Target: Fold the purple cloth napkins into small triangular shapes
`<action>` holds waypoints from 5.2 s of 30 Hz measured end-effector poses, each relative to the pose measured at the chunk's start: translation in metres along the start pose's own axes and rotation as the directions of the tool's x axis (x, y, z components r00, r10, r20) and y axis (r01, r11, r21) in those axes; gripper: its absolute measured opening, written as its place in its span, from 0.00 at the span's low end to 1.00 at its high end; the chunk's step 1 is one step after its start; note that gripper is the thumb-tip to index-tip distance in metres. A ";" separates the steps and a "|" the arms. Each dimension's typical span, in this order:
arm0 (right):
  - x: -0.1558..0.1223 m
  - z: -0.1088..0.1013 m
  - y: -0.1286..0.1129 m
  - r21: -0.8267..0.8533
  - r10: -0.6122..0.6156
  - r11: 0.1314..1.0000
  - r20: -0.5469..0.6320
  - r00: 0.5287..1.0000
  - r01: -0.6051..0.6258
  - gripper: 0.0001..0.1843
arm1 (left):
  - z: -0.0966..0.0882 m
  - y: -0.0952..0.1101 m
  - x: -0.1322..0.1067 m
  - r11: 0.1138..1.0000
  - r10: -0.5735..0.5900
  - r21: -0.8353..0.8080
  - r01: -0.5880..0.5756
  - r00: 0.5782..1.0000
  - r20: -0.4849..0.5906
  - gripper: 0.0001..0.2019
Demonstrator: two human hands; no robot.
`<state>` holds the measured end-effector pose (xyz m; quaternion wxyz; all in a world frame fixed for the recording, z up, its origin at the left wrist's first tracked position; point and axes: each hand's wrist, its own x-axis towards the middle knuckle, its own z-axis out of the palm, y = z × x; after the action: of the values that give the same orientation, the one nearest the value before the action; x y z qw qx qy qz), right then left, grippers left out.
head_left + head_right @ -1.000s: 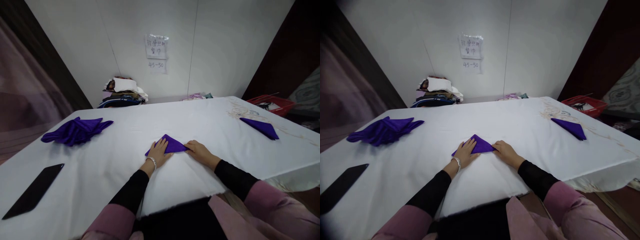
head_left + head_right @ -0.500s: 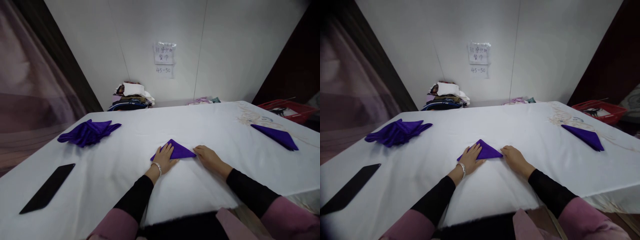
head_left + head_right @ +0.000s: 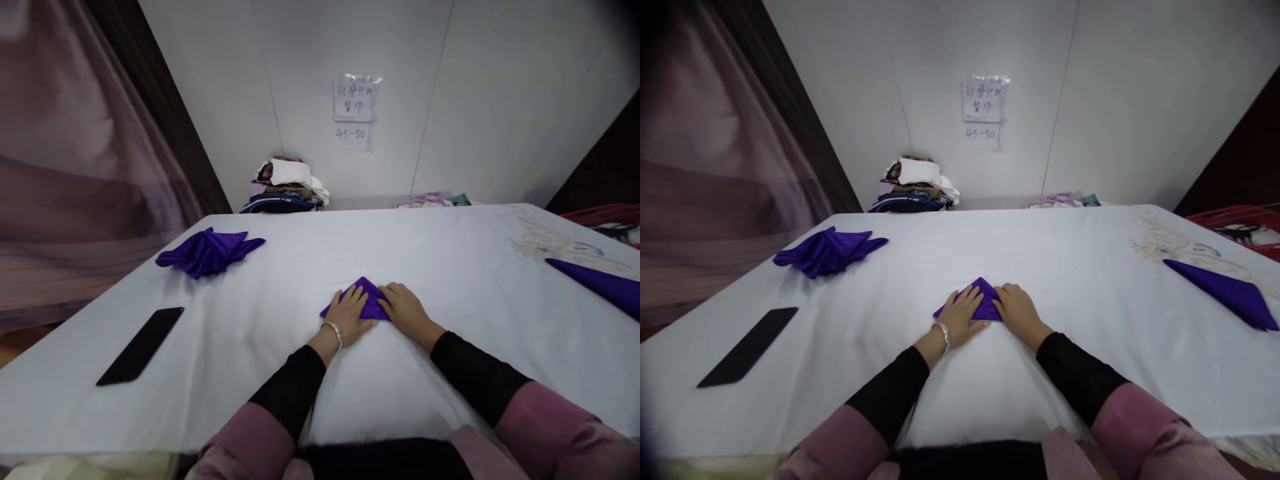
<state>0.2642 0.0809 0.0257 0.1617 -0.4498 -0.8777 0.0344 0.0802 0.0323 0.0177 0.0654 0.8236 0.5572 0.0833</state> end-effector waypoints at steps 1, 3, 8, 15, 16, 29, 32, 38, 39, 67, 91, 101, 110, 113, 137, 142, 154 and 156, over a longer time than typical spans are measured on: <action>-0.002 0.003 0.002 -0.012 -0.015 1.000 -0.025 1.000 0.015 0.20 | -0.001 0.000 0.000 1.000 0.000 -0.008 -0.001 1.000 -0.001 0.34; -0.004 0.009 0.005 -0.017 -0.039 0.999 -0.045 0.998 0.038 0.22 | -0.004 -0.002 -0.002 1.000 0.000 -0.026 -0.001 1.000 -0.009 0.33; -0.004 0.012 0.007 -0.011 -0.046 0.999 -0.046 0.998 0.046 0.21 | -0.017 -0.027 -0.020 0.995 -0.055 -0.082 0.047 0.994 -0.096 0.27; -0.004 0.013 0.009 0.000 -0.046 0.999 -0.054 0.997 0.046 0.21 | -0.029 -0.062 -0.056 0.984 -0.132 -0.143 0.102 0.967 -0.216 0.12; -0.004 0.013 0.010 0.003 -0.047 0.999 -0.056 0.997 0.048 0.21 | -0.029 -0.063 -0.058 0.984 -0.138 -0.144 0.107 0.965 -0.225 0.11; -0.004 0.014 0.010 0.018 -0.048 0.999 -0.062 0.997 0.049 0.21 | -0.031 -0.053 -0.059 0.963 -0.268 -0.074 0.258 0.941 -0.208 0.09; -0.004 0.013 0.009 0.014 -0.049 0.999 -0.061 0.997 0.050 0.21 | -0.031 -0.053 -0.060 0.957 -0.286 -0.110 0.268 0.933 -0.219 0.07; -0.004 0.013 0.009 0.016 -0.051 0.999 -0.069 0.996 0.052 0.21 | -0.027 -0.052 -0.060 0.974 -0.185 -0.176 0.142 0.948 -0.258 0.15; -0.004 0.013 0.009 0.015 -0.050 0.999 -0.070 0.996 0.051 0.21 | -0.026 -0.052 -0.060 0.979 -0.166 -0.162 0.126 0.952 -0.258 0.13; -0.003 0.008 0.006 0.069 -0.012 0.997 -0.055 0.998 0.016 0.21 | -0.034 -0.026 0.009 0.877 -0.455 -0.184 0.444 0.891 -0.018 0.20; 0.029 0.018 0.003 0.374 -0.027 0.927 0.017 0.999 0.019 0.10 | -0.034 -0.030 -0.008 0.884 -0.467 0.010 0.467 0.884 0.027 0.16; 0.025 0.024 0.006 0.395 -0.046 0.917 -0.023 0.999 0.051 0.09 | -0.036 -0.035 0.044 0.817 -0.464 -0.338 0.466 0.881 0.092 0.18; 0.026 0.024 0.006 0.496 -0.049 0.866 -0.042 0.998 0.063 0.12 | -0.022 -0.040 0.043 0.722 -0.402 -0.597 0.351 0.914 0.051 0.14; 0.029 0.019 0.004 0.620 0.027 0.784 0.015 1.000 -0.031 0.19 | -0.019 -0.041 0.042 0.650 -0.383 -0.695 0.308 0.922 0.051 0.12; 0.034 0.007 -0.006 0.796 0.058 0.555 0.253 0.966 -0.242 0.12 | -0.032 -0.029 0.047 0.184 -0.403 -0.952 0.246 0.902 0.155 0.12; 0.034 0.005 -0.006 0.787 0.064 0.561 0.269 0.961 -0.258 0.13 | -0.026 -0.029 0.052 0.398 -0.461 -0.894 0.207 0.887 0.000 0.11; 0.030 -0.004 0.011 0.732 0.078 0.557 0.423 0.903 -0.391 0.15 | -0.015 -0.045 0.052 0.619 -0.556 -0.731 0.287 0.817 -0.150 0.07; 0.030 -0.003 0.013 0.718 0.095 0.583 0.405 0.909 -0.381 0.15 | -0.016 -0.045 0.051 0.679 -0.555 -0.657 0.328 0.815 -0.165 0.07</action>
<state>0.2593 0.1123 0.0328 0.1890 -0.4364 -0.7178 0.5085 0.0545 0.0968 0.0274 0.2405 0.5675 0.6884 0.3824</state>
